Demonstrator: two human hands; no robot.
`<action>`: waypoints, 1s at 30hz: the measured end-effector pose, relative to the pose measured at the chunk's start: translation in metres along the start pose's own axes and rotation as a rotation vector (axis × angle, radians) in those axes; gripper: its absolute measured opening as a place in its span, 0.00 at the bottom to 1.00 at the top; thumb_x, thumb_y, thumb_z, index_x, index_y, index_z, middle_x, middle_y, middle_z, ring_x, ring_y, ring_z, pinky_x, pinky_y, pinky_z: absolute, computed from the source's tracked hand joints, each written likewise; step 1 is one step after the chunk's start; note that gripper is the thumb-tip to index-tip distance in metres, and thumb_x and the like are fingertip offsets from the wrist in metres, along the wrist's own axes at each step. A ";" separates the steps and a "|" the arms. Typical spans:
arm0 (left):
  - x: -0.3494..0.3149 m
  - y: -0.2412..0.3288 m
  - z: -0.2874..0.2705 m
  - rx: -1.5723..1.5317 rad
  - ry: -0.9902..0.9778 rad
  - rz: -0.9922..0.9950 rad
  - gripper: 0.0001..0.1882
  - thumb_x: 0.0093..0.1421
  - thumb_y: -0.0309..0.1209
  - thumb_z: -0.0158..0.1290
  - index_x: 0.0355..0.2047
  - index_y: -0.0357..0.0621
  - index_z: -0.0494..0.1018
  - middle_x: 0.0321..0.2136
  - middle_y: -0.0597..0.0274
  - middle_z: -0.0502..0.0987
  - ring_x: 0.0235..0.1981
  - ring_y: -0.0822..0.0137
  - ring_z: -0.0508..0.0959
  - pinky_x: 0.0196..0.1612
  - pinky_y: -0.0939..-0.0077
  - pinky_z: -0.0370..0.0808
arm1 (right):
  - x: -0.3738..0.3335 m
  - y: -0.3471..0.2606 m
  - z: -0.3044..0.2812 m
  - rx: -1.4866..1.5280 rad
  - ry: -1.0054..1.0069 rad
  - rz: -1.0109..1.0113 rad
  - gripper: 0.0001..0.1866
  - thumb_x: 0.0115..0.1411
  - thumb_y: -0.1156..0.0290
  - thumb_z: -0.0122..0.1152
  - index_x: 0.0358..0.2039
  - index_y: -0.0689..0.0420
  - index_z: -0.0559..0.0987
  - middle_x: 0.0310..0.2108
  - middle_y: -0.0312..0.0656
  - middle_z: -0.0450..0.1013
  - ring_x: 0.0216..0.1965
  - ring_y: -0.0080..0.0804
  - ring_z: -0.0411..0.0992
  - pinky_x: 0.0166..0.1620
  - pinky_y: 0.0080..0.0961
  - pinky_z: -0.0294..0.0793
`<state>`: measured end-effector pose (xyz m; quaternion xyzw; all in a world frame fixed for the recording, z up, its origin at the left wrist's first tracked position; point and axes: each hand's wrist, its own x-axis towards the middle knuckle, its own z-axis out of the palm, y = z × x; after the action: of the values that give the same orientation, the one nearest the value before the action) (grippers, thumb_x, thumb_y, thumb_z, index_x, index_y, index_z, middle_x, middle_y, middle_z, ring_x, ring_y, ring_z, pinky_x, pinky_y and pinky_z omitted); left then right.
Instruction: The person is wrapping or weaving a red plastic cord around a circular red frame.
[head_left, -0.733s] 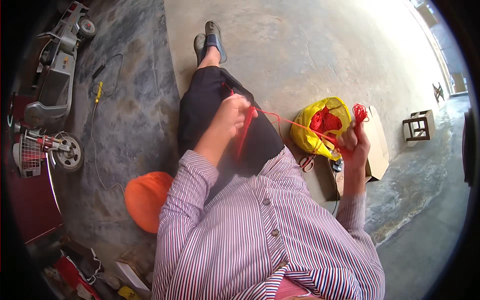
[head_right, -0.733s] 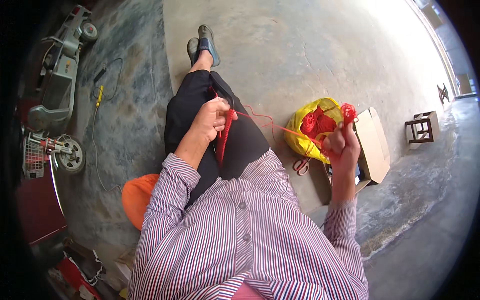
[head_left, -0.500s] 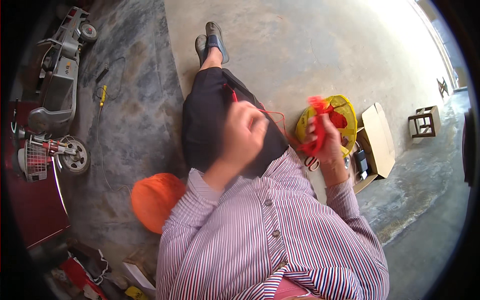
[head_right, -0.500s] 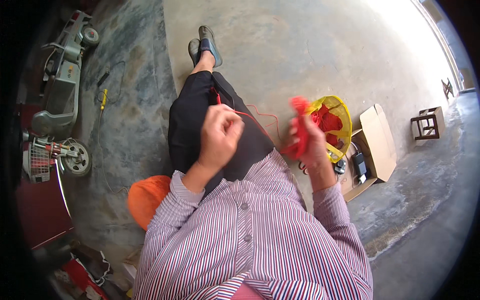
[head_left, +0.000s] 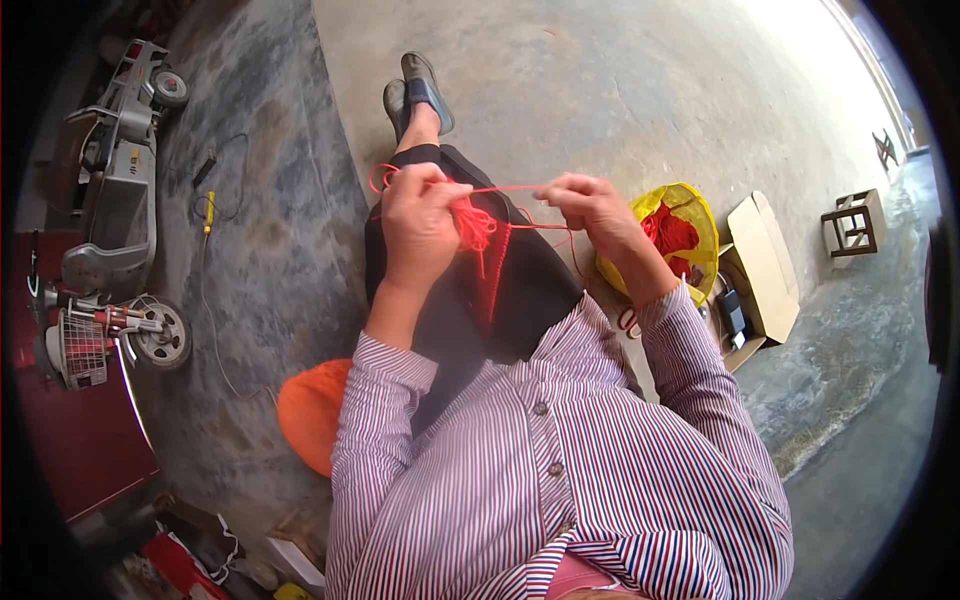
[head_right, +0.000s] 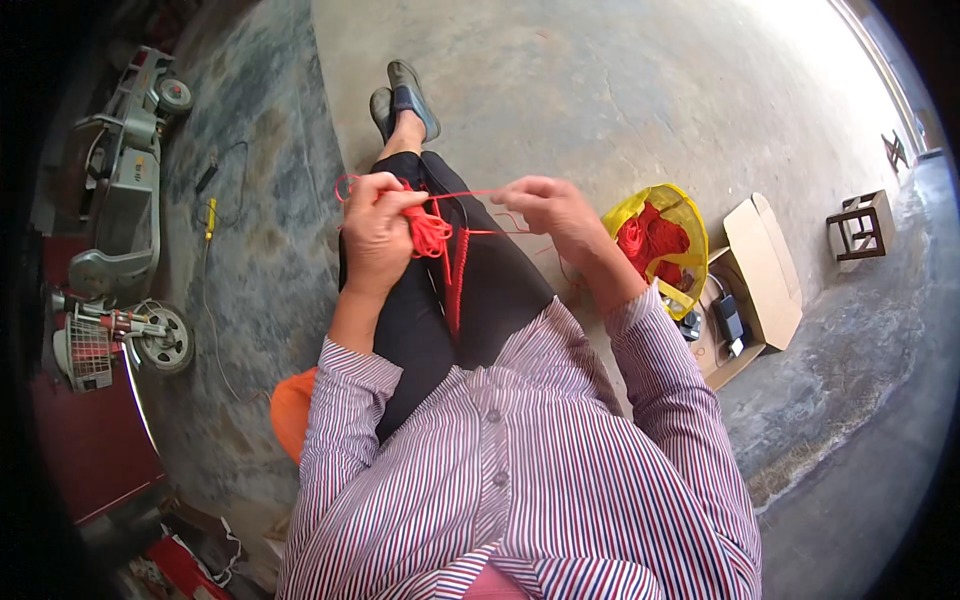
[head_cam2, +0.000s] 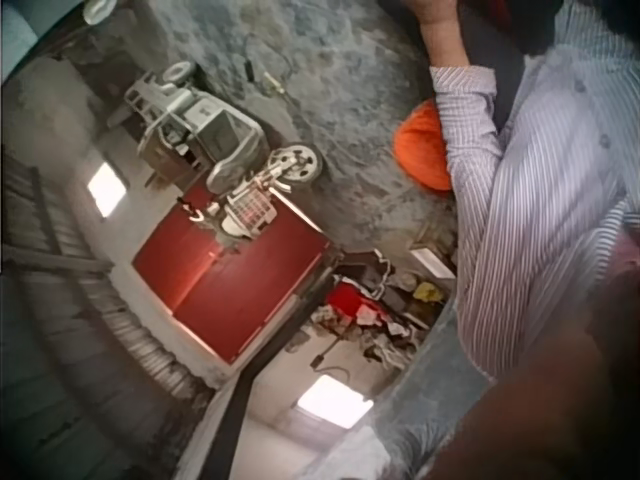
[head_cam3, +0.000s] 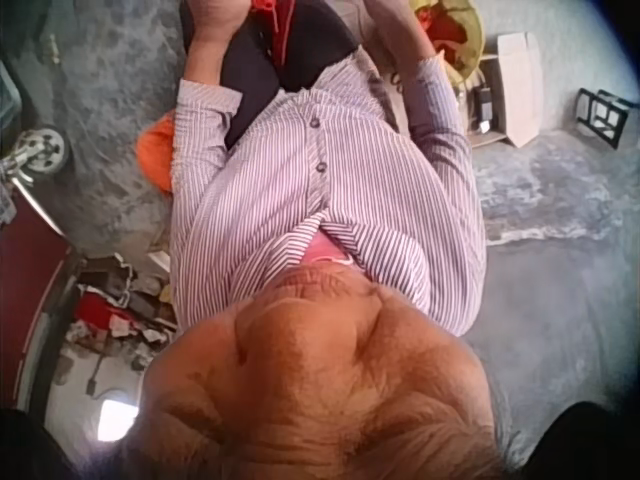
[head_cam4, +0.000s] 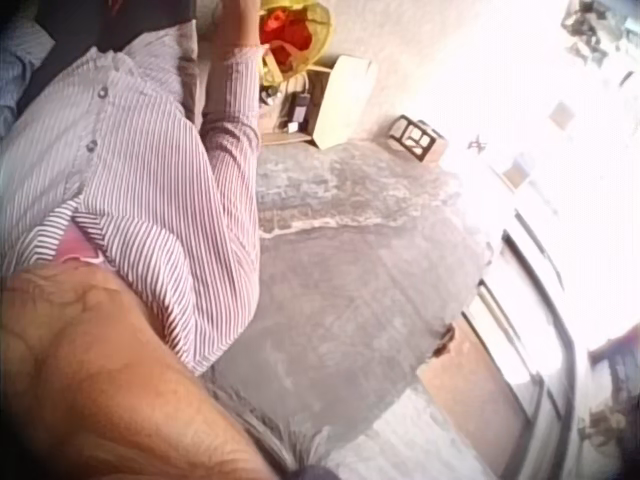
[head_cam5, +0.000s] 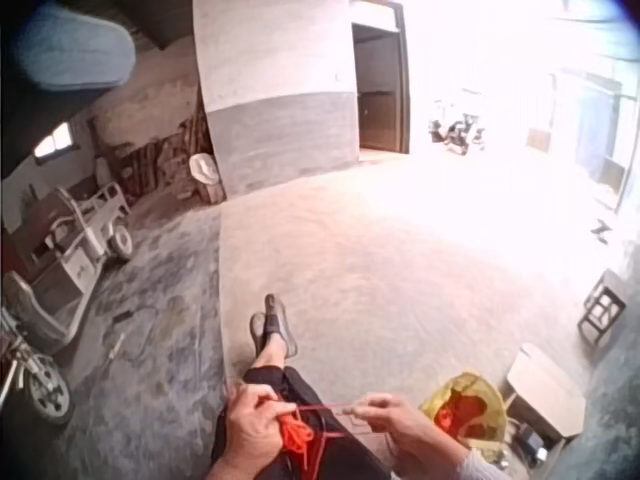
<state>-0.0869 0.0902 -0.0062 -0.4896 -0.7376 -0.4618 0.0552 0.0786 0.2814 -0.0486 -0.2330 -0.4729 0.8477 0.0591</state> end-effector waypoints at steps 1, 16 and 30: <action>-0.002 -0.011 0.005 0.396 -0.097 0.182 0.10 0.47 0.22 0.56 0.31 0.48 0.79 0.29 0.66 0.71 0.34 0.64 0.74 0.40 0.67 0.69 | 0.011 0.005 0.004 -0.338 -0.005 -0.119 0.21 0.59 0.63 0.60 0.51 0.58 0.75 0.28 0.35 0.71 0.27 0.20 0.66 0.31 0.17 0.66; -0.050 0.006 0.041 -0.296 -0.231 -0.424 0.12 0.54 0.26 0.62 0.37 0.35 0.75 0.28 0.63 0.78 0.30 0.76 0.76 0.36 0.79 0.74 | -0.037 -0.040 0.023 -0.168 0.050 -0.546 0.15 0.53 0.63 0.67 0.30 0.61 0.75 0.41 0.50 0.74 0.42 0.42 0.74 0.46 0.39 0.73; -0.058 0.012 0.060 -0.283 -0.162 -0.543 0.11 0.57 0.23 0.59 0.39 0.37 0.73 0.26 0.68 0.77 0.25 0.78 0.73 0.31 0.82 0.73 | -0.168 -0.047 0.121 0.526 -0.643 0.135 0.19 0.49 0.75 0.72 0.28 0.55 0.64 0.26 0.36 0.68 0.25 0.20 0.65 0.26 0.20 0.64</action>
<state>-0.0256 0.0964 -0.0633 -0.3130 -0.7718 -0.5170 -0.1978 0.1671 0.1599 0.1007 0.0359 -0.2182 0.9711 -0.0898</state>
